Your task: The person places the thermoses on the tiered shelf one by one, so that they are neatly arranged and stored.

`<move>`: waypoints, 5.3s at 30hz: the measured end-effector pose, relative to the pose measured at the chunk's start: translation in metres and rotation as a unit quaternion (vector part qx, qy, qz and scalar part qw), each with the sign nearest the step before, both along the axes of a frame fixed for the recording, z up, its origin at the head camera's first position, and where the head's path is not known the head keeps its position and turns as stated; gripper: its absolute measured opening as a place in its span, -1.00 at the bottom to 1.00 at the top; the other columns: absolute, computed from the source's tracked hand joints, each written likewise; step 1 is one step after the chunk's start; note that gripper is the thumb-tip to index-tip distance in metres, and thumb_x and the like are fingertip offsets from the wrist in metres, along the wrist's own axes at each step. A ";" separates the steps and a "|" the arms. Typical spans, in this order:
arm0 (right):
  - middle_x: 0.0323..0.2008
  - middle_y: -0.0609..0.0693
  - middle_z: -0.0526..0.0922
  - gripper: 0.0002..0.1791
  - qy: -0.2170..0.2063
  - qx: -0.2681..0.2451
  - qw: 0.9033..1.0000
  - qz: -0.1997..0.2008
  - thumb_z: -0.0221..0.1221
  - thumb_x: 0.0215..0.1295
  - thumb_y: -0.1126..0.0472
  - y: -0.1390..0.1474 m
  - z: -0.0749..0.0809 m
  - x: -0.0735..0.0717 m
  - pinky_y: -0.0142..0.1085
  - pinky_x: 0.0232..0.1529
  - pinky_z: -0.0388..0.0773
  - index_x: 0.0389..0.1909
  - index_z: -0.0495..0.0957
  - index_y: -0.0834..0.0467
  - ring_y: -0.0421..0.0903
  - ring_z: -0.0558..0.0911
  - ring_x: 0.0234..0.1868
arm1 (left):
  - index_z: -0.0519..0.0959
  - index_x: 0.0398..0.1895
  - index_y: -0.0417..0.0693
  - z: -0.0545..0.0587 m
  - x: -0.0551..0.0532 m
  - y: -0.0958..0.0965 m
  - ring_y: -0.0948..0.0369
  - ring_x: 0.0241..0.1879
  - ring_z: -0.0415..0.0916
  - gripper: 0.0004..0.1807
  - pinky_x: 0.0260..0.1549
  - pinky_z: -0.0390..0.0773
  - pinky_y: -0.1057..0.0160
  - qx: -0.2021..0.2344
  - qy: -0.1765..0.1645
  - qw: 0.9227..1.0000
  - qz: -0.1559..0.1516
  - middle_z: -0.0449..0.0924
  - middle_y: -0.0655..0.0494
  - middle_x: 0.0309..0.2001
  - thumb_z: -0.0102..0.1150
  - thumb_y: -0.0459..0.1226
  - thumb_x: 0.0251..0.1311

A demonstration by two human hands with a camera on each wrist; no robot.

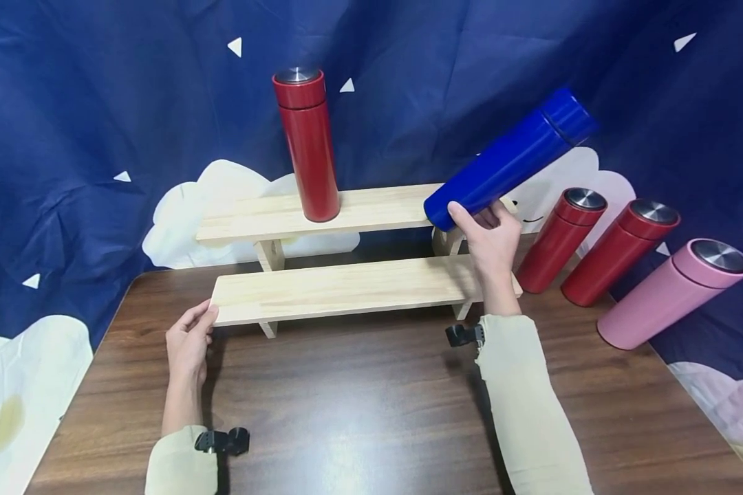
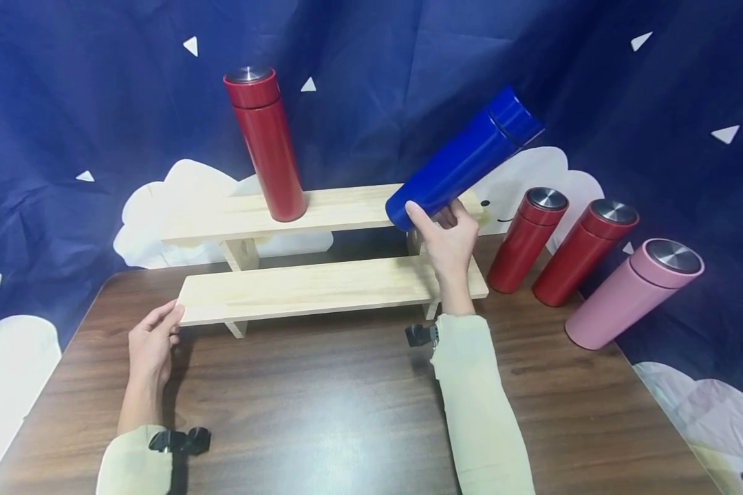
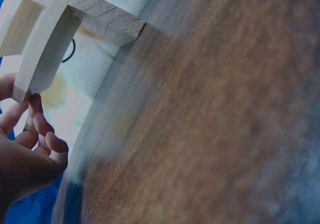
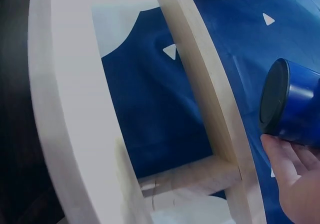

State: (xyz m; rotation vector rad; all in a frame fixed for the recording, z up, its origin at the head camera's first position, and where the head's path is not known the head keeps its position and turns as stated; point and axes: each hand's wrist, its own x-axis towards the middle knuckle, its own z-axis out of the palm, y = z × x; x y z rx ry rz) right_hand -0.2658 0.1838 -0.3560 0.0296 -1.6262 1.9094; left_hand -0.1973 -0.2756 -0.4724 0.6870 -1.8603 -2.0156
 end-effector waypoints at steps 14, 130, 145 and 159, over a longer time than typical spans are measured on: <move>-0.12 0.10 0.73 -0.44 -0.025 0.011 0.999 0.028 0.53 0.05 0.21 -0.022 0.009 -0.020 -0.32 -0.02 0.63 0.10 0.63 0.26 -0.10 0.71 -0.14 | 0.67 0.12 -0.16 -0.003 0.000 -0.002 0.33 -0.44 0.40 -0.64 -0.57 0.34 0.50 -0.003 0.004 1.000 -0.001 0.66 0.34 -0.42 0.37 -0.24 0.29; 0.10 0.24 0.64 -0.44 -0.051 0.148 0.988 -0.012 0.37 0.20 0.35 0.000 0.013 -0.029 -0.29 0.12 0.58 0.23 0.50 0.38 0.12 0.67 0.07 | 0.66 0.16 -0.12 -0.003 0.003 -0.001 0.29 -0.38 0.41 -0.60 -0.58 0.35 0.48 -0.011 -0.010 1.000 -0.001 0.67 0.30 -0.36 0.38 -0.19 0.30; 0.04 0.25 0.66 -0.51 -0.045 0.135 0.988 -0.061 0.34 0.25 0.31 0.035 0.015 -0.008 -0.42 0.00 0.57 0.20 0.54 0.32 -0.29 0.65 -0.16 | 0.62 0.19 -0.20 -0.003 0.002 -0.003 0.33 -0.40 0.39 -0.56 -0.58 0.35 0.48 -0.010 -0.010 1.000 -0.010 0.65 0.34 -0.40 0.36 -0.20 0.31; -0.03 0.03 0.71 -0.55 -0.022 0.143 0.981 -0.129 0.38 0.23 0.28 0.066 0.026 0.024 -0.49 -0.09 0.54 0.16 0.61 0.14 -0.26 0.66 -0.10 | 0.61 0.21 -0.16 -0.002 0.003 -0.003 0.30 -0.35 0.41 -0.56 -0.54 0.36 0.47 -0.015 -0.019 1.000 -0.013 0.67 0.38 -0.35 0.35 -0.19 0.32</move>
